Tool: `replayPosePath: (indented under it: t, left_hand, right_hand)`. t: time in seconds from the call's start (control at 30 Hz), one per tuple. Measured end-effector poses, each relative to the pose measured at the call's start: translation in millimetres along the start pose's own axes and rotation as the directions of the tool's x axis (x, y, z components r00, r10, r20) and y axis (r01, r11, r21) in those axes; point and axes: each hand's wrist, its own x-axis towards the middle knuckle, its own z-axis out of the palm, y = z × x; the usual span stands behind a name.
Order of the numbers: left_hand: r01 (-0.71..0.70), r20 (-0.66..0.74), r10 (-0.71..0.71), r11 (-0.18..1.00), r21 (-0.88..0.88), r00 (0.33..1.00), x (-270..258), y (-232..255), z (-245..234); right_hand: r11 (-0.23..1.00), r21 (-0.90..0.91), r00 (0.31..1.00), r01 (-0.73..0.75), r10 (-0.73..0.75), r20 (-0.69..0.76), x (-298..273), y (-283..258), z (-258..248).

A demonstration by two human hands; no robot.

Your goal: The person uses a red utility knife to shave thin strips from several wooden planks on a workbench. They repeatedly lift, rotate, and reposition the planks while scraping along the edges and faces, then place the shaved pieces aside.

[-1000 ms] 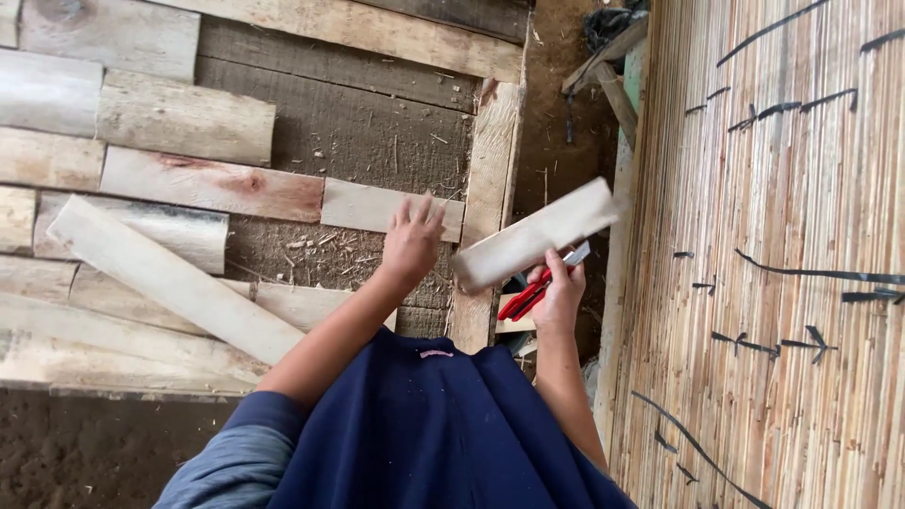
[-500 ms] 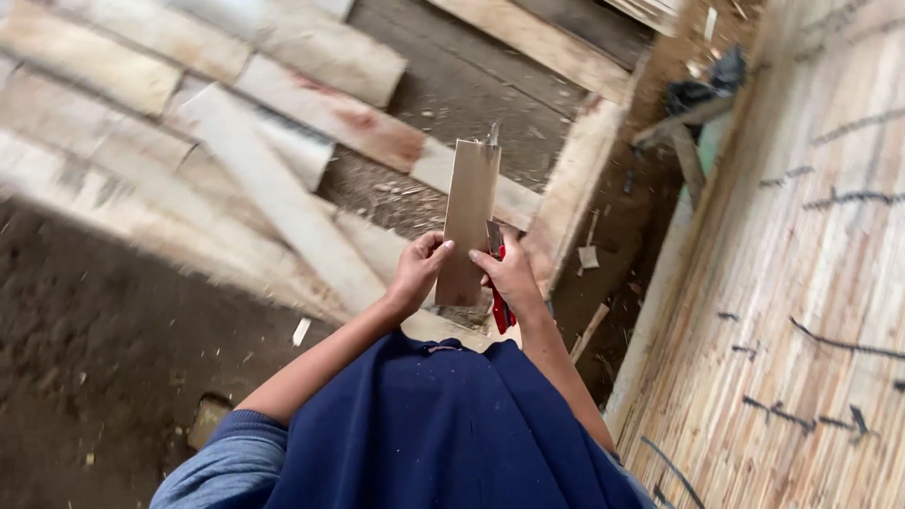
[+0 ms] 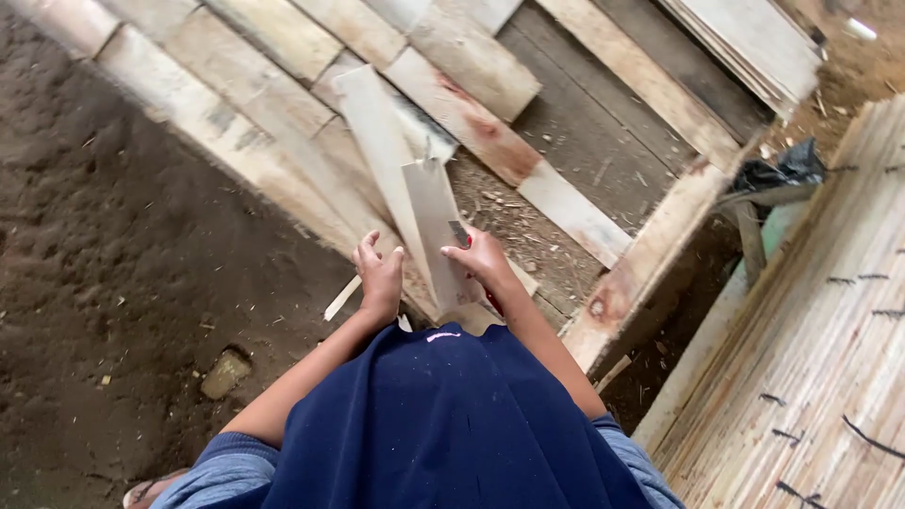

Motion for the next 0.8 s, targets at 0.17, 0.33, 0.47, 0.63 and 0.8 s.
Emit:
replayPosePath:
  t: [0.17,0.33,0.47,0.63,0.8]
  left_hand:
    - [0.065,0.02,-0.063,0.992,-0.11,0.998,19.5,-13.3,-14.6]
    - [0.077,0.116,-0.059,0.984,-0.158,0.991,29.5,-23.0,-13.3]
    - [0.171,0.182,-0.144,0.974,-0.145,0.973,34.6,-29.3,-8.9]
    - [0.198,0.225,-0.152,0.961,-0.195,0.962,27.0,2.6,-22.5]
    - [0.354,0.47,-0.088,0.781,-0.514,0.878,-0.3,82.3,-51.1]
  right_hand:
    - [0.992,-0.13,0.997,0.011,-0.021,-0.072,54.0,32.3,37.3]
    - [0.985,-0.166,0.996,-0.054,0.042,-0.079,55.4,23.6,45.3]
    - [0.996,-0.013,0.994,-0.086,0.085,-0.071,46.9,9.5,42.1]
    - [0.983,0.143,0.99,-0.112,0.122,-0.064,53.2,22.5,51.0]
    - [0.873,0.486,0.996,-0.026,-0.017,0.085,11.5,-25.1,25.6]
